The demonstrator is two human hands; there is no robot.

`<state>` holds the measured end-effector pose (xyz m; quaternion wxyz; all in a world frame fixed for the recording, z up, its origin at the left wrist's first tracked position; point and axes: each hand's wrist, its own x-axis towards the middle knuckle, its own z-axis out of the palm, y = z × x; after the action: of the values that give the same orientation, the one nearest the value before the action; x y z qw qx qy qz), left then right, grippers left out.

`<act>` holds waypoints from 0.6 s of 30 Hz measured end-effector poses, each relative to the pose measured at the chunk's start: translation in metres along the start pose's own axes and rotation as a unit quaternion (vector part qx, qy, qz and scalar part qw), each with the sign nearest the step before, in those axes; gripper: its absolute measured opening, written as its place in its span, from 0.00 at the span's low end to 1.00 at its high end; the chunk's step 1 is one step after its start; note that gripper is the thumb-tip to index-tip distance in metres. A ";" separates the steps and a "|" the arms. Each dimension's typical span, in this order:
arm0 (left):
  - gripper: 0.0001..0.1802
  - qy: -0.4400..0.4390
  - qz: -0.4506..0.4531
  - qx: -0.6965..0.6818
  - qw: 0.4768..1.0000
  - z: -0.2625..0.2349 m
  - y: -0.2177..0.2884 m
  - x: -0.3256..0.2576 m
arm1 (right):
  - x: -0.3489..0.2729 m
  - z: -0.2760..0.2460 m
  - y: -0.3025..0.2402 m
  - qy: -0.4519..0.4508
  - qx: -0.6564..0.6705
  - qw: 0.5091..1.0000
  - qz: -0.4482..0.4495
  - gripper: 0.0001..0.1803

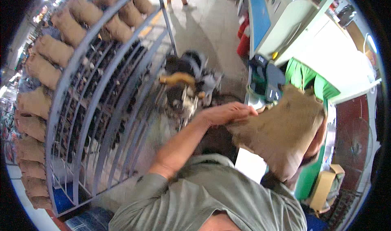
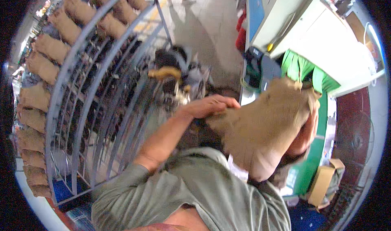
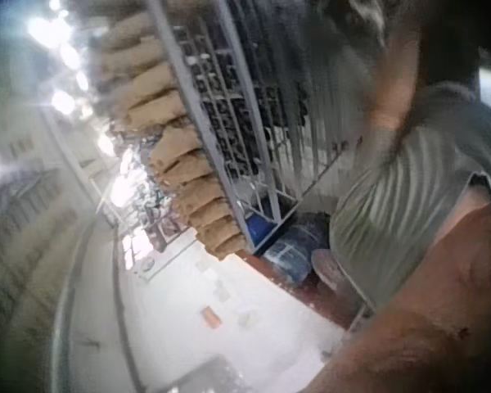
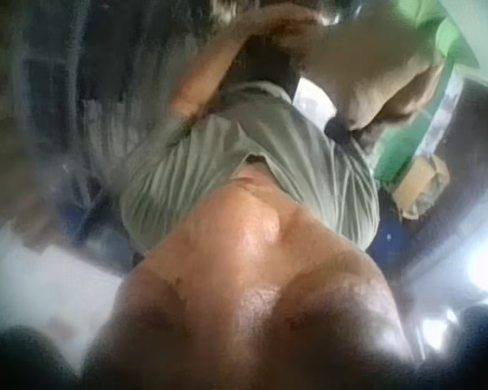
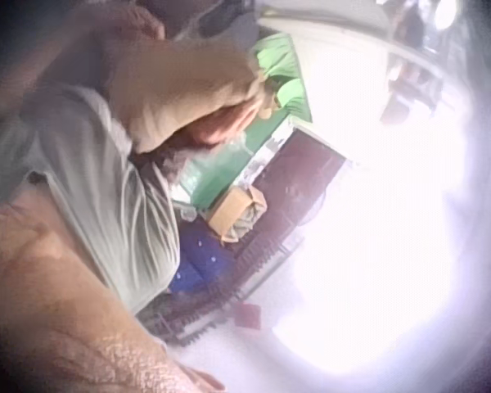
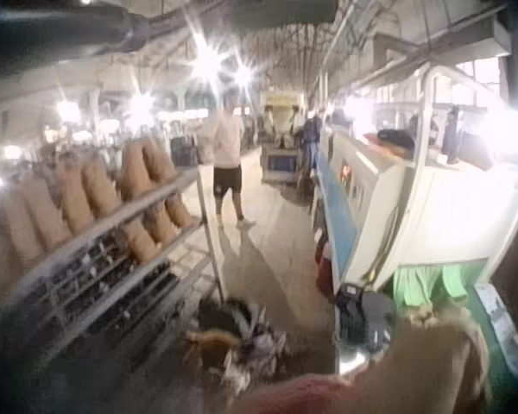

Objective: The person processes shoe components using a rotating finishing machine, picking up a shoe boot, applying it to the machine's buffer, and then placing the finished component onto a storage rack.

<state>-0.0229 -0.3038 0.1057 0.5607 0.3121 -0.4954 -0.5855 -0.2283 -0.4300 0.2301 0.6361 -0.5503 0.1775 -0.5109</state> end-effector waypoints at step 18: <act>0.53 0.424 -0.013 0.222 0.878 0.083 -0.051 -0.301 | -0.118 0.161 0.117 -0.297 -0.111 0.927 0.200 0.28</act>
<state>-0.0634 -0.0001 0.0275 0.6254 0.6533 -0.3227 -0.2791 -0.0977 -0.2615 0.1403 0.6835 -0.6969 0.1429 -0.1634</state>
